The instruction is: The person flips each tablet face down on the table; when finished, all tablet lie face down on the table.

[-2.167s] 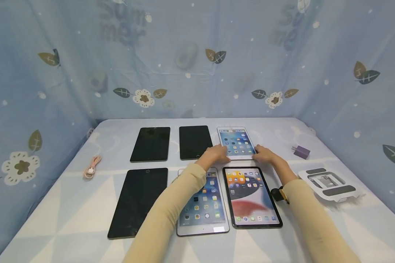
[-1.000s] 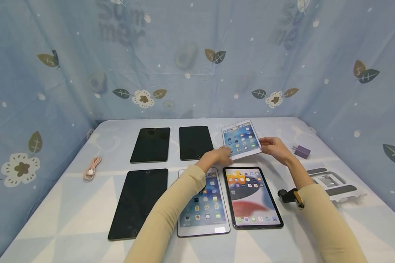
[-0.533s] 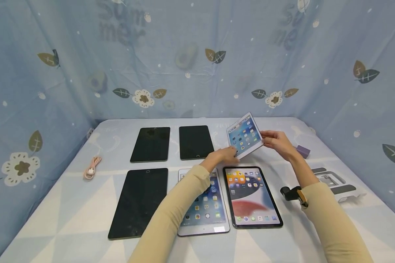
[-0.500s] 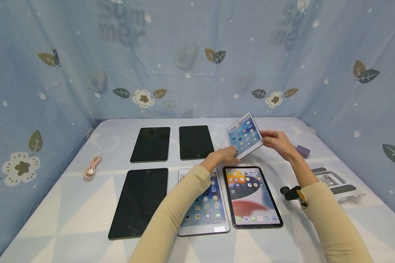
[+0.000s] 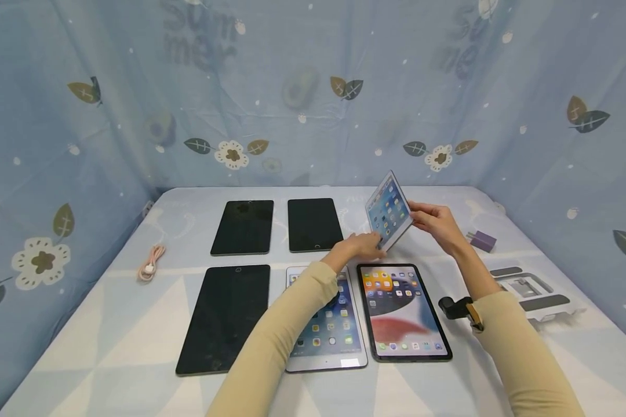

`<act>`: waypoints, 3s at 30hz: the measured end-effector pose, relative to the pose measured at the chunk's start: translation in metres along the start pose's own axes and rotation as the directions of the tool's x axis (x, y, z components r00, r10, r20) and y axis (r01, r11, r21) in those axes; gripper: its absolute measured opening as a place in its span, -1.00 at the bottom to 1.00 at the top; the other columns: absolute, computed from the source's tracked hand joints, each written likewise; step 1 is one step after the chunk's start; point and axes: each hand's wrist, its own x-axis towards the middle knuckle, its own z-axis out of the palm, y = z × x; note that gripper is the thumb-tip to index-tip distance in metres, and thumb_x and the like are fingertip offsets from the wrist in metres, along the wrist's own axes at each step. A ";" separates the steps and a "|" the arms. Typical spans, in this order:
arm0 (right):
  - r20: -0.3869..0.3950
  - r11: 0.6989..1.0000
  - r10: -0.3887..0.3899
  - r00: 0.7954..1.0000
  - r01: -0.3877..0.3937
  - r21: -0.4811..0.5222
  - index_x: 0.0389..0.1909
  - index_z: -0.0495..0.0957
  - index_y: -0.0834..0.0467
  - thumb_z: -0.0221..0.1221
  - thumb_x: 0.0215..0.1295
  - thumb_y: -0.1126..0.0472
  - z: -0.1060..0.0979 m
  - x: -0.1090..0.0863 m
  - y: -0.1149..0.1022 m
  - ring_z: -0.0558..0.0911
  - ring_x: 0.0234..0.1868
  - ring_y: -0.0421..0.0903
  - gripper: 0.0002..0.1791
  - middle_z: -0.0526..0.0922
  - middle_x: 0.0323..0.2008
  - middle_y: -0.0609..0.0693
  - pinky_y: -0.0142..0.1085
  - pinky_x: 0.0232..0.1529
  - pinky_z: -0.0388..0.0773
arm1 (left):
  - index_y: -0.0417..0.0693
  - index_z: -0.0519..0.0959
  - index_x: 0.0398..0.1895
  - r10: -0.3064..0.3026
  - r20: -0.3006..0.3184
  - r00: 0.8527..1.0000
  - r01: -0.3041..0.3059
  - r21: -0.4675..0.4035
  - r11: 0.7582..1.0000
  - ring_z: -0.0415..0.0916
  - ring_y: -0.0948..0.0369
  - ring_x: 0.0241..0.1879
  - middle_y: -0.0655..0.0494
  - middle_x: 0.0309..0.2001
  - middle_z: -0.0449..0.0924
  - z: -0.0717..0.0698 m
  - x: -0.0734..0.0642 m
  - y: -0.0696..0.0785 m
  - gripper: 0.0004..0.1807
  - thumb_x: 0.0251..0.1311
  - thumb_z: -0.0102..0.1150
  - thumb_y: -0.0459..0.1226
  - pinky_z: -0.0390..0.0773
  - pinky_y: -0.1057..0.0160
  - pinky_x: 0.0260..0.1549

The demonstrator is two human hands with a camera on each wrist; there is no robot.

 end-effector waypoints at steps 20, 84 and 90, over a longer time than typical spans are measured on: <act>-0.005 0.998 -0.020 1.000 0.020 0.055 0.38 0.15 0.44 -0.04 0.49 0.09 0.021 -0.004 0.007 0.61 -0.20 -0.48 -0.37 0.55 0.17 0.17 -0.61 -0.06 0.52 | -0.12 -0.01 0.52 0.145 -0.109 0.983 -0.173 -0.328 0.929 0.18 0.04 0.43 -0.07 0.47 0.15 -0.030 -0.007 -0.001 -0.28 0.45 -0.17 0.03 0.29 0.12 0.35; 0.372 0.714 0.208 0.905 0.119 -0.690 0.29 0.33 0.36 0.07 0.40 -0.03 0.049 0.013 0.016 0.61 -0.12 0.12 -0.37 0.60 0.00 0.33 -0.02 -0.13 0.57 | -0.17 0.14 0.44 0.095 -0.035 0.995 -0.099 -0.167 0.981 0.24 0.02 0.38 -0.09 0.39 0.27 -0.046 -0.036 -0.042 -0.34 0.35 0.09 -0.19 0.30 0.08 0.33; 0.350 0.698 0.211 0.913 0.110 -0.708 0.02 0.49 0.30 0.12 0.37 -0.02 0.043 0.013 0.020 0.49 -0.36 -0.04 -0.54 0.62 -0.22 0.21 -0.28 -0.37 0.38 | -0.15 0.27 0.34 0.049 -0.028 0.998 -0.053 -0.140 0.989 0.37 0.06 0.28 -0.06 0.27 0.41 -0.034 -0.030 -0.043 -0.43 0.33 0.12 -0.16 0.40 0.13 0.24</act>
